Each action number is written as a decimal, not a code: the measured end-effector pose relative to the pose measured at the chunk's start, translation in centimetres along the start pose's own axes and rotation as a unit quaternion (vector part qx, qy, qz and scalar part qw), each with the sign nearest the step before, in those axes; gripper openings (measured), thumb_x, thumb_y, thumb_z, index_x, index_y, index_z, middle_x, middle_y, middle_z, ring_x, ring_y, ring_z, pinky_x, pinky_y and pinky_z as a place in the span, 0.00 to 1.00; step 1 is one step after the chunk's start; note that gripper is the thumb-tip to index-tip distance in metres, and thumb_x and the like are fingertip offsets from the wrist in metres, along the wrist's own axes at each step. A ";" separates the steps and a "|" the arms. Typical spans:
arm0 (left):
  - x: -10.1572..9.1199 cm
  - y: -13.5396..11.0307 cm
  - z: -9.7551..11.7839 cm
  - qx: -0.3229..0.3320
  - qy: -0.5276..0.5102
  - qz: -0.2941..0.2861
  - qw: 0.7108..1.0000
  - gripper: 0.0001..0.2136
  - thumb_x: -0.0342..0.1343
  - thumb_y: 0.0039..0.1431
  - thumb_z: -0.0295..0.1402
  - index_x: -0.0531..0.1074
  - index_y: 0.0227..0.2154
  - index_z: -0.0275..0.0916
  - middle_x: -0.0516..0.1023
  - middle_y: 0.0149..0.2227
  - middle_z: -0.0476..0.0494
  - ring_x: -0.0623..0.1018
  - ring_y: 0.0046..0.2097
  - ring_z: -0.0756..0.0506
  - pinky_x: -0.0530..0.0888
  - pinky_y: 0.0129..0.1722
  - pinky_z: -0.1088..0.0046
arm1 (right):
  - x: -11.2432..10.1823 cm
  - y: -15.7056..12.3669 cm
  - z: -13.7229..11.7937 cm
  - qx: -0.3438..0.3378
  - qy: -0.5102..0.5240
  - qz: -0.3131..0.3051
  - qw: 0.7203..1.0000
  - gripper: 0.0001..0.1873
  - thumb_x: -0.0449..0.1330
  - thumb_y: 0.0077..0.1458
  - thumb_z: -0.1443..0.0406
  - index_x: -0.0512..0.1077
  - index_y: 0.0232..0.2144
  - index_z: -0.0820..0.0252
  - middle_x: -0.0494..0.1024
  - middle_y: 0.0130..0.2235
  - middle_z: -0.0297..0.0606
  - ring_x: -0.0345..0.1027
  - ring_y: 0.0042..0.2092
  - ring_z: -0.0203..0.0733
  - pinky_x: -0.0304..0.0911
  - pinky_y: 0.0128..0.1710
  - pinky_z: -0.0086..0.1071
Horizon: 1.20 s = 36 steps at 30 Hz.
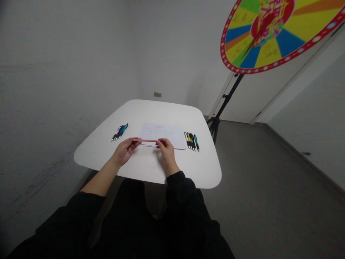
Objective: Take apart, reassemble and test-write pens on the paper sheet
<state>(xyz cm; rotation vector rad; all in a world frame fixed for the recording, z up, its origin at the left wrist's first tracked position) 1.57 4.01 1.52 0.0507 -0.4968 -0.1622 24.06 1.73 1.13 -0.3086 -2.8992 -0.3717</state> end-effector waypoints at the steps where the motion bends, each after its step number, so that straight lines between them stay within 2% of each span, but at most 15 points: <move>1: 0.0 0.0 0.0 -0.002 -0.001 -0.005 1.000 0.13 0.67 0.59 0.41 0.82 0.38 0.34 0.84 0.47 0.35 0.84 0.47 0.43 0.77 0.57 0.64 | 0.0 0.0 0.1 -0.002 0.004 -0.001 1.000 0.17 0.70 0.49 0.52 0.75 0.36 0.54 0.78 0.35 0.37 0.73 0.38 0.44 0.72 0.40 0.40; 7: -0.2 0.0 -0.4 -0.019 -0.003 -0.024 1.000 0.11 0.69 0.57 0.38 0.83 0.37 0.34 0.84 0.46 0.35 0.84 0.48 0.44 0.77 0.58 0.65 | 0.0 -0.1 0.2 -0.001 0.020 -0.009 1.000 0.16 0.70 0.48 0.54 0.74 0.37 0.54 0.79 0.34 0.35 0.75 0.38 0.44 0.72 0.43 0.41; 14: -0.1 -0.1 -0.4 -0.030 0.015 -0.007 0.999 0.10 0.70 0.57 0.37 0.82 0.33 0.35 0.85 0.44 0.36 0.84 0.47 0.43 0.77 0.58 0.63 | -0.2 -0.2 0.0 0.003 0.011 -0.002 1.000 0.17 0.71 0.47 0.53 0.75 0.35 0.55 0.79 0.32 0.36 0.75 0.37 0.45 0.72 0.43 0.43; 25: -0.2 0.0 0.0 -0.009 0.002 0.012 1.000 0.13 0.69 0.56 0.39 0.82 0.38 0.34 0.85 0.44 0.35 0.84 0.45 0.43 0.78 0.55 0.65 | -0.4 0.0 -0.1 0.002 0.016 0.014 1.000 0.19 0.71 0.46 0.52 0.75 0.36 0.55 0.79 0.33 0.37 0.75 0.37 0.44 0.72 0.42 0.42; 32: 0.5 -0.2 -0.5 -0.028 0.073 0.001 0.997 0.19 0.77 0.43 0.36 0.81 0.39 0.36 0.85 0.41 0.38 0.84 0.45 0.43 0.78 0.49 0.67 | 0.1 -0.2 0.2 0.004 -0.011 -0.007 1.000 0.19 0.72 0.45 0.51 0.76 0.36 0.55 0.80 0.34 0.38 0.75 0.37 0.45 0.72 0.41 0.42; 36: 0.5 -0.2 -0.5 -0.009 0.095 0.010 0.995 0.20 0.77 0.42 0.38 0.81 0.37 0.34 0.85 0.38 0.38 0.84 0.45 0.42 0.78 0.50 0.64 | 0.1 -0.3 0.1 0.004 -0.022 -0.018 1.000 0.20 0.70 0.48 0.50 0.77 0.37 0.56 0.81 0.34 0.38 0.75 0.36 0.44 0.72 0.41 0.41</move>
Point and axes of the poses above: each hand's wrist, its own y-axis towards the middle knuckle, its own x-axis out of the palm, z = x × y, the point moved 5 cm from there along y, towards the middle knuckle
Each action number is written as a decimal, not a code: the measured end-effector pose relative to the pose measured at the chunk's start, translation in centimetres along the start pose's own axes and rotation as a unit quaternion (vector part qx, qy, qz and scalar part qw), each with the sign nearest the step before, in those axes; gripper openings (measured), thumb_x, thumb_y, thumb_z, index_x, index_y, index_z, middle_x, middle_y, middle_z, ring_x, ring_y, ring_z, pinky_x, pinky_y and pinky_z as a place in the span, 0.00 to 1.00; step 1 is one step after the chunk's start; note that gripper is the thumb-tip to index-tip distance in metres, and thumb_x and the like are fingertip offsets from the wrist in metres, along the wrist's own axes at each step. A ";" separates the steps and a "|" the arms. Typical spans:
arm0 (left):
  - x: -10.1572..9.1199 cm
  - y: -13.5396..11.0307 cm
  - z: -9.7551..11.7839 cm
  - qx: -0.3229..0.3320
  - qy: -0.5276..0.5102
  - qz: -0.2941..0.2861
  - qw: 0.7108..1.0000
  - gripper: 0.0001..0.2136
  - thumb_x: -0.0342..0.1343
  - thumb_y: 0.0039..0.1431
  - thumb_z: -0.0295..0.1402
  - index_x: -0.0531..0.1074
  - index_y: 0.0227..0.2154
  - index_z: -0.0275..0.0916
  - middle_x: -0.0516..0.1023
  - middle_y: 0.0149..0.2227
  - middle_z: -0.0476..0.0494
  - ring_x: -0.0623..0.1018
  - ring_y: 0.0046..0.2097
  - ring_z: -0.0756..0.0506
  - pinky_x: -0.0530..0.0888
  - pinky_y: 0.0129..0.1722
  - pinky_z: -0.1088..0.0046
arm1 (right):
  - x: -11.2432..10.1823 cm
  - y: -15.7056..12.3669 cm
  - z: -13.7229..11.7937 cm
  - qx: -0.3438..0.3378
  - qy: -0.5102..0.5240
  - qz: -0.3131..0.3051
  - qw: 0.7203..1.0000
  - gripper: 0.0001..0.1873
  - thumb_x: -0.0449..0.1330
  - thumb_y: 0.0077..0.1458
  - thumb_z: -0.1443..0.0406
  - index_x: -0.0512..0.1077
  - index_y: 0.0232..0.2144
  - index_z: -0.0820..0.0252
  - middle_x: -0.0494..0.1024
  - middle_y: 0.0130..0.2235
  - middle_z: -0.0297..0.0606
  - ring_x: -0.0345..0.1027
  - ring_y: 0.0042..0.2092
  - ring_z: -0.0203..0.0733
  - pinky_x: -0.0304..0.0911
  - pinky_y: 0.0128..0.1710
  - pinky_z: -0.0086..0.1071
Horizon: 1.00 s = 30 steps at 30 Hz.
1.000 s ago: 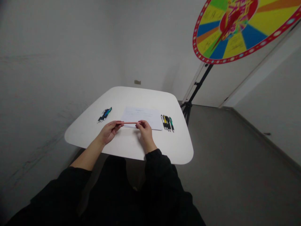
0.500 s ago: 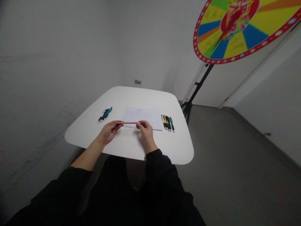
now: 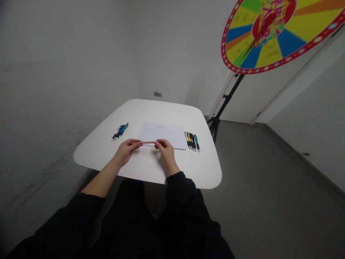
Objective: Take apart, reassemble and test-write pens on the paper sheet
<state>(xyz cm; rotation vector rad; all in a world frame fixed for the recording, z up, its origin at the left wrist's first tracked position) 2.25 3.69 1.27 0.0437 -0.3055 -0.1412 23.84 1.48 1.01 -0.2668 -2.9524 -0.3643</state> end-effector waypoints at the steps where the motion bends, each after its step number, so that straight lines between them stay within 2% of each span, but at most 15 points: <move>1: 0.0 0.0 0.0 0.004 0.000 0.005 1.000 0.20 0.77 0.42 0.39 0.81 0.37 0.35 0.85 0.38 0.38 0.84 0.44 0.42 0.78 0.50 0.64 | 0.0 0.0 0.0 -0.001 -0.004 -0.002 1.000 0.20 0.69 0.50 0.49 0.77 0.37 0.56 0.81 0.34 0.39 0.74 0.36 0.44 0.72 0.40 0.41; 4: -0.1 0.1 -0.1 0.006 0.002 0.013 1.000 0.20 0.77 0.42 0.39 0.81 0.36 0.35 0.85 0.37 0.38 0.85 0.44 0.41 0.78 0.50 0.63 | -0.2 -0.1 0.1 -0.003 -0.031 -0.005 0.999 0.20 0.64 0.55 0.46 0.75 0.34 0.56 0.79 0.32 0.38 0.72 0.33 0.42 0.70 0.35 0.37; 7: -0.1 0.1 -0.3 0.008 0.005 0.017 1.000 0.19 0.77 0.42 0.39 0.81 0.36 0.35 0.85 0.37 0.38 0.85 0.43 0.41 0.78 0.50 0.63 | -0.2 -0.2 0.3 -0.007 -0.091 -0.011 0.996 0.20 0.59 0.60 0.46 0.72 0.31 0.54 0.75 0.28 0.34 0.67 0.28 0.40 0.64 0.29 0.34; 10: -0.2 0.1 -0.4 0.012 0.013 0.016 1.000 0.19 0.77 0.44 0.39 0.81 0.36 0.35 0.85 0.37 0.38 0.85 0.43 0.41 0.79 0.50 0.62 | -0.2 -0.3 0.3 -0.019 -0.169 -0.022 0.985 0.21 0.53 0.64 0.47 0.67 0.26 0.52 0.70 0.24 0.32 0.63 0.26 0.40 0.59 0.29 0.34; 14: -0.3 0.1 -0.5 0.007 0.023 0.021 0.999 0.19 0.77 0.44 0.40 0.80 0.36 0.35 0.85 0.35 0.38 0.86 0.43 0.40 0.80 0.48 0.61 | -0.1 -0.3 -0.2 -0.048 -0.233 -0.032 0.971 0.21 0.50 0.66 0.49 0.62 0.24 0.51 0.67 0.23 0.32 0.63 0.29 0.43 0.58 0.33 0.38; 20: -0.2 -0.1 -0.5 0.002 0.032 0.021 0.999 0.21 0.76 0.44 0.42 0.79 0.36 0.33 0.85 0.33 0.37 0.86 0.41 0.38 0.82 0.46 0.61 | 0.0 -0.2 -0.4 -0.078 -0.248 -0.026 0.965 0.19 0.49 0.66 0.50 0.61 0.27 0.50 0.69 0.27 0.34 0.63 0.32 0.46 0.60 0.38 0.40; 24: 0.0 -0.2 -0.4 0.002 0.047 0.014 0.999 0.22 0.75 0.45 0.44 0.78 0.36 0.33 0.85 0.32 0.36 0.86 0.38 0.39 0.83 0.44 0.62 | -0.1 -0.2 -0.3 -0.094 -0.247 -0.024 0.964 0.19 0.49 0.66 0.49 0.61 0.27 0.51 0.69 0.28 0.34 0.62 0.33 0.45 0.59 0.37 0.39; 30: 0.0 -0.3 -0.3 0.004 0.075 -0.001 0.997 0.22 0.73 0.48 0.48 0.75 0.34 0.34 0.84 0.29 0.39 0.85 0.30 0.42 0.82 0.34 0.66 | 0.0 -0.1 -0.1 -0.105 -0.252 -0.036 0.961 0.18 0.48 0.65 0.50 0.60 0.28 0.51 0.67 0.28 0.34 0.61 0.33 0.45 0.57 0.36 0.38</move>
Point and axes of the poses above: each hand's wrist, its own y-axis towards the middle knuckle, its own x-axis out of the palm, z = x × y, the point moved 5 cm from there along y, towards the middle knuckle
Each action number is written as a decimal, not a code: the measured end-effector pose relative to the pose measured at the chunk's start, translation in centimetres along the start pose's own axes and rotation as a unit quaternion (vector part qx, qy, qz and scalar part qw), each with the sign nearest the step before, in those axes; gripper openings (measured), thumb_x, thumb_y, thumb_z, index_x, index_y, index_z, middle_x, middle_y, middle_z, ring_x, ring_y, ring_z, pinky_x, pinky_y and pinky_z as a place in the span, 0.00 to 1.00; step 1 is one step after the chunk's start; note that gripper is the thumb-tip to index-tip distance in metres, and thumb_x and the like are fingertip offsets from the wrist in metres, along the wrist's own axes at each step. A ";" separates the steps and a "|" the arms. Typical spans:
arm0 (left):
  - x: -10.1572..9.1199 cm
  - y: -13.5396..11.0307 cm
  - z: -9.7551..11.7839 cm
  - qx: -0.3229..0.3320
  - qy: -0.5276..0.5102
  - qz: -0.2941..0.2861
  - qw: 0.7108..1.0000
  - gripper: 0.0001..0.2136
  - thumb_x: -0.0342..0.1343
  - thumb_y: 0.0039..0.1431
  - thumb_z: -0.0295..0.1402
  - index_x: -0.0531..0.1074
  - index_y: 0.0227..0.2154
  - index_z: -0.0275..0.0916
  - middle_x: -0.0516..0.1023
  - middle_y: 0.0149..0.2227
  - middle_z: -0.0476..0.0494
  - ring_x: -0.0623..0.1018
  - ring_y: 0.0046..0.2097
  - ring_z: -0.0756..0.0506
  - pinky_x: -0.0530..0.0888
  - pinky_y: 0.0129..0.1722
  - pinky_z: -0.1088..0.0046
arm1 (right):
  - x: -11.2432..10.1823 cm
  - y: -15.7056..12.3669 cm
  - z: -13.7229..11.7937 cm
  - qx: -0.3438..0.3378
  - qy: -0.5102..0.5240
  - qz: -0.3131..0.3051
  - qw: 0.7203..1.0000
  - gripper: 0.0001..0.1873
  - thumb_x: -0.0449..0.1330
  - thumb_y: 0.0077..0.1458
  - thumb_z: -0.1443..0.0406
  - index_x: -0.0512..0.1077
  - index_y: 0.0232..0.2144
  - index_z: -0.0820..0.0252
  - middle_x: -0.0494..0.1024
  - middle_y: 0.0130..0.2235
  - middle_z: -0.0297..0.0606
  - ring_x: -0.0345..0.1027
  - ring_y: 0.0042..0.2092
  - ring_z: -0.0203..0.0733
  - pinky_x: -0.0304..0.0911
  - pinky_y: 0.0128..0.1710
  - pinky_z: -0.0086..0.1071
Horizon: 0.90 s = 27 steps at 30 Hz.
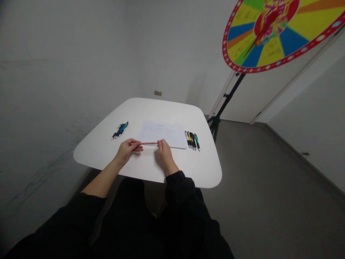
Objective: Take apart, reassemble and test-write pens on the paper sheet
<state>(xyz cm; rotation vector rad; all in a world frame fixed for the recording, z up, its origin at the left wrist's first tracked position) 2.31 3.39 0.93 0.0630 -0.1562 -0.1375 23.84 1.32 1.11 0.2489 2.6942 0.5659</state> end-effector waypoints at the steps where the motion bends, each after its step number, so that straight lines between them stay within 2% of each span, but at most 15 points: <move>1: -0.1 0.0 0.0 -0.001 0.004 -0.001 1.000 0.22 0.72 0.48 0.49 0.75 0.33 0.35 0.83 0.28 0.40 0.84 0.29 0.43 0.81 0.32 0.67 | 0.0 0.0 0.0 -0.002 0.002 -0.002 1.000 0.18 0.48 0.66 0.50 0.60 0.28 0.51 0.67 0.28 0.34 0.61 0.33 0.45 0.56 0.36 0.38; 6: -0.2 0.1 -0.1 -0.007 0.001 0.003 1.000 0.23 0.71 0.49 0.52 0.74 0.31 0.36 0.82 0.25 0.42 0.82 0.26 0.45 0.78 0.27 0.72 | 0.2 -0.2 -0.2 -0.010 0.013 -0.002 1.000 0.16 0.49 0.65 0.52 0.61 0.29 0.52 0.68 0.29 0.34 0.62 0.34 0.45 0.57 0.37 0.38; 12: -0.3 0.2 0.1 -0.011 -0.027 0.017 0.999 0.23 0.71 0.49 0.51 0.73 0.31 0.36 0.82 0.26 0.43 0.82 0.27 0.45 0.79 0.28 0.72 | 0.1 -0.2 -0.6 -0.043 0.031 0.001 0.999 0.10 0.52 0.64 0.57 0.66 0.35 0.54 0.70 0.32 0.34 0.65 0.36 0.43 0.61 0.40 0.38; 16: -0.4 0.3 0.2 -0.012 -0.034 0.025 0.999 0.21 0.71 0.51 0.49 0.73 0.31 0.35 0.82 0.26 0.43 0.83 0.28 0.46 0.78 0.28 0.73 | -0.3 -0.2 -0.3 -0.031 0.055 0.014 0.998 0.11 0.56 0.62 0.56 0.70 0.41 0.55 0.74 0.39 0.39 0.67 0.38 0.44 0.64 0.38 0.37; 18: -0.5 0.4 0.2 -0.011 -0.037 0.028 0.999 0.21 0.71 0.51 0.49 0.73 0.31 0.35 0.81 0.26 0.43 0.83 0.28 0.46 0.78 0.29 0.73 | -0.4 -0.2 -0.2 -0.011 0.064 0.015 0.998 0.13 0.56 0.62 0.54 0.70 0.43 0.54 0.75 0.39 0.39 0.68 0.38 0.44 0.65 0.37 0.37; 20: -0.5 0.4 0.1 -0.010 -0.037 0.027 0.999 0.21 0.71 0.51 0.48 0.73 0.31 0.35 0.82 0.26 0.43 0.83 0.28 0.46 0.78 0.29 0.73 | -0.3 -0.3 -0.2 0.011 0.063 0.004 0.998 0.13 0.54 0.65 0.53 0.70 0.40 0.54 0.75 0.35 0.37 0.68 0.36 0.43 0.64 0.36 0.36; 23: -0.4 0.3 0.0 -0.010 -0.033 0.020 0.999 0.21 0.71 0.51 0.49 0.74 0.32 0.35 0.82 0.26 0.43 0.83 0.28 0.46 0.78 0.29 0.73 | -0.2 -0.4 -0.4 0.026 0.035 -0.017 0.999 0.16 0.50 0.68 0.54 0.68 0.31 0.53 0.73 0.27 0.36 0.67 0.32 0.44 0.62 0.35 0.37; 27: -0.4 0.4 -0.2 -0.009 -0.028 0.017 0.999 0.21 0.71 0.50 0.49 0.74 0.31 0.35 0.82 0.26 0.42 0.82 0.27 0.46 0.78 0.29 0.73 | -0.1 -0.4 -0.6 0.014 0.004 -0.030 0.999 0.18 0.49 0.67 0.55 0.64 0.26 0.52 0.71 0.25 0.36 0.66 0.31 0.44 0.61 0.36 0.38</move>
Point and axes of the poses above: each hand's wrist, its own y-axis towards the middle knuckle, its own x-axis out of the palm, z = x × y, the point moved 5 cm from there along y, towards the middle knuckle
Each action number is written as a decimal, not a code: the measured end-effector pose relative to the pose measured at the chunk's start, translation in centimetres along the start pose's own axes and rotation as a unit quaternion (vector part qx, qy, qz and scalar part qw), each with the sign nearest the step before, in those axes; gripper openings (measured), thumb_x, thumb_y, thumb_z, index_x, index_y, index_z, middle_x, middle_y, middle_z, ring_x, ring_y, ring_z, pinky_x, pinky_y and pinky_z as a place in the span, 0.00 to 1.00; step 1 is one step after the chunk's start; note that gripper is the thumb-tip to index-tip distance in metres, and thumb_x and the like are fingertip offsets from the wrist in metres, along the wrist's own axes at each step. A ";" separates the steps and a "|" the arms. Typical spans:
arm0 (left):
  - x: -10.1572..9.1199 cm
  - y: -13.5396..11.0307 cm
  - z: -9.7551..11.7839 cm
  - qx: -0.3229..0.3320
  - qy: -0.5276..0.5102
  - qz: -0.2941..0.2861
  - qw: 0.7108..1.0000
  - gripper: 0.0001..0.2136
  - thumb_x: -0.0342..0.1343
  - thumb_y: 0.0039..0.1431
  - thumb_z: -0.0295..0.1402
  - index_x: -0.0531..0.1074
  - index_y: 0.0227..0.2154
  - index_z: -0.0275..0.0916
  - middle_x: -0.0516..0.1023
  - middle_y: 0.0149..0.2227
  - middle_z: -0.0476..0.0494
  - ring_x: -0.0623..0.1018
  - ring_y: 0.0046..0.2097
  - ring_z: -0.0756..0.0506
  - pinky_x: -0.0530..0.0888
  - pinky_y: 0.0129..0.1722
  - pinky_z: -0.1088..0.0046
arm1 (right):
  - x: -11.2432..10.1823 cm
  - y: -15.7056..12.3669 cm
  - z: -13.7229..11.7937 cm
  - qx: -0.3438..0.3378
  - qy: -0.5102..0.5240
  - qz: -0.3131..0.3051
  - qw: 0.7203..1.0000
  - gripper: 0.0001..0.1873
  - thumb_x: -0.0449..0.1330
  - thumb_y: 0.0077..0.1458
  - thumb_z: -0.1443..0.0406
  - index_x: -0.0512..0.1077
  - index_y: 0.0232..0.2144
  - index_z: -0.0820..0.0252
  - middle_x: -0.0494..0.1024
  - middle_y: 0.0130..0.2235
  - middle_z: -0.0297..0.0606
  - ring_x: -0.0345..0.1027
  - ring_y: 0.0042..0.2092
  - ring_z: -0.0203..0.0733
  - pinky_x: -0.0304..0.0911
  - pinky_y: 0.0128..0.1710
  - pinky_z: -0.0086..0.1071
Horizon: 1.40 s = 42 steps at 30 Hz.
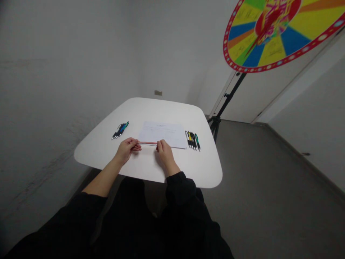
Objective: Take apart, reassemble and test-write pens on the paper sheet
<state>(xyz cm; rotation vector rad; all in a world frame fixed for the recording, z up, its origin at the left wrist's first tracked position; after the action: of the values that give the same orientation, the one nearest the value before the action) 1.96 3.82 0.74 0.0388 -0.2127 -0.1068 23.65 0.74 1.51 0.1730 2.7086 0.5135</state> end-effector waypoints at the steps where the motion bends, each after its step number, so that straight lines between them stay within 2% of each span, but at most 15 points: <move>1: 0.0 0.0 0.0 -0.001 0.000 0.001 1.000 0.21 0.71 0.50 0.49 0.74 0.31 0.35 0.82 0.26 0.42 0.82 0.27 0.46 0.78 0.29 0.73 | 0.0 0.0 0.0 -0.005 0.002 0.000 1.000 0.16 0.50 0.67 0.55 0.64 0.27 0.52 0.71 0.26 0.35 0.66 0.32 0.44 0.61 0.36 0.38; 5: -0.1 0.1 -0.1 -0.004 -0.003 0.005 1.000 0.20 0.71 0.51 0.48 0.74 0.31 0.36 0.82 0.26 0.43 0.82 0.27 0.46 0.78 0.28 0.73 | 0.2 0.0 0.2 -0.013 0.049 0.007 0.999 0.10 0.53 0.64 0.56 0.67 0.36 0.54 0.72 0.31 0.35 0.67 0.34 0.43 0.63 0.36 0.37; 9: -0.1 0.1 -0.1 -0.002 0.000 0.005 1.000 0.19 0.70 0.52 0.47 0.73 0.31 0.36 0.82 0.26 0.42 0.82 0.27 0.46 0.78 0.28 0.73 | 0.3 -0.1 0.4 0.016 0.097 0.015 0.995 0.13 0.54 0.63 0.53 0.67 0.42 0.54 0.74 0.36 0.35 0.68 0.33 0.41 0.65 0.34 0.36; 12: -0.1 0.1 -0.1 -0.005 0.004 0.004 1.000 0.19 0.70 0.53 0.47 0.73 0.31 0.35 0.82 0.27 0.41 0.82 0.28 0.46 0.78 0.29 0.73 | 0.3 -0.2 0.5 0.044 0.090 0.008 0.995 0.15 0.52 0.65 0.51 0.67 0.37 0.54 0.74 0.31 0.35 0.67 0.29 0.41 0.64 0.32 0.36; 15: 0.0 0.0 -0.1 -0.006 0.006 0.005 1.000 0.19 0.69 0.53 0.47 0.73 0.31 0.35 0.82 0.27 0.41 0.83 0.28 0.46 0.78 0.29 0.73 | 0.2 -0.1 0.4 0.035 0.048 -0.005 0.998 0.16 0.51 0.66 0.52 0.67 0.31 0.54 0.72 0.26 0.34 0.66 0.28 0.41 0.62 0.32 0.37; 20: 0.0 0.0 -0.1 -0.008 0.002 0.013 1.000 0.19 0.69 0.52 0.46 0.73 0.31 0.35 0.82 0.27 0.41 0.83 0.28 0.46 0.77 0.29 0.74 | 0.1 0.1 0.5 -0.003 0.062 0.011 0.998 0.10 0.54 0.63 0.56 0.69 0.37 0.54 0.73 0.30 0.33 0.68 0.31 0.41 0.65 0.35 0.37; 26: -0.1 0.0 -0.1 -0.005 0.003 0.017 1.000 0.19 0.69 0.52 0.46 0.74 0.32 0.35 0.82 0.27 0.41 0.83 0.28 0.46 0.77 0.28 0.74 | 0.3 0.2 0.7 0.000 0.108 0.022 0.994 0.16 0.60 0.59 0.52 0.72 0.43 0.55 0.78 0.42 0.42 0.72 0.37 0.43 0.71 0.37 0.38; 31: 0.0 0.0 0.0 -0.005 0.004 0.005 1.000 0.20 0.70 0.51 0.48 0.74 0.32 0.35 0.82 0.27 0.42 0.82 0.27 0.46 0.78 0.29 0.73 | -0.1 0.2 0.2 0.005 0.093 0.021 0.995 0.12 0.59 0.61 0.55 0.75 0.36 0.56 0.76 0.30 0.36 0.71 0.32 0.43 0.69 0.38 0.40; 35: 0.1 -0.1 0.1 -0.004 0.005 0.006 1.000 0.20 0.70 0.50 0.48 0.74 0.32 0.35 0.82 0.27 0.41 0.82 0.28 0.46 0.78 0.30 0.72 | -0.7 0.2 -0.2 -0.024 0.085 0.037 0.995 0.10 0.61 0.58 0.56 0.76 0.37 0.55 0.79 0.37 0.40 0.74 0.38 0.45 0.70 0.43 0.41; 38: 0.0 -0.1 0.1 -0.004 0.005 0.013 1.000 0.20 0.70 0.51 0.48 0.74 0.32 0.35 0.82 0.27 0.42 0.82 0.28 0.46 0.78 0.30 0.72 | -0.7 0.2 0.0 -0.015 0.091 0.045 0.995 0.13 0.63 0.56 0.54 0.77 0.39 0.55 0.81 0.41 0.41 0.74 0.42 0.47 0.70 0.45 0.42; 42: 0.0 -0.1 0.0 -0.006 0.002 0.007 1.000 0.19 0.70 0.51 0.47 0.74 0.32 0.35 0.82 0.27 0.41 0.82 0.28 0.46 0.78 0.30 0.72 | -0.3 0.2 0.5 0.041 0.124 0.037 0.991 0.15 0.62 0.57 0.52 0.77 0.37 0.56 0.80 0.33 0.38 0.73 0.34 0.44 0.70 0.38 0.40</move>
<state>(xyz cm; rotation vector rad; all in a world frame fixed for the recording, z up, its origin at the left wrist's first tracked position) 1.97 3.72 0.75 0.0262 -0.2086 -0.0946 24.12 1.01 1.28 0.2467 2.9789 0.4713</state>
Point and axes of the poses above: each hand's wrist, its own y-axis towards the middle knuckle, its own x-axis out of the palm, z = x × y, the point moved 5 cm from there along y, towards the middle knuckle
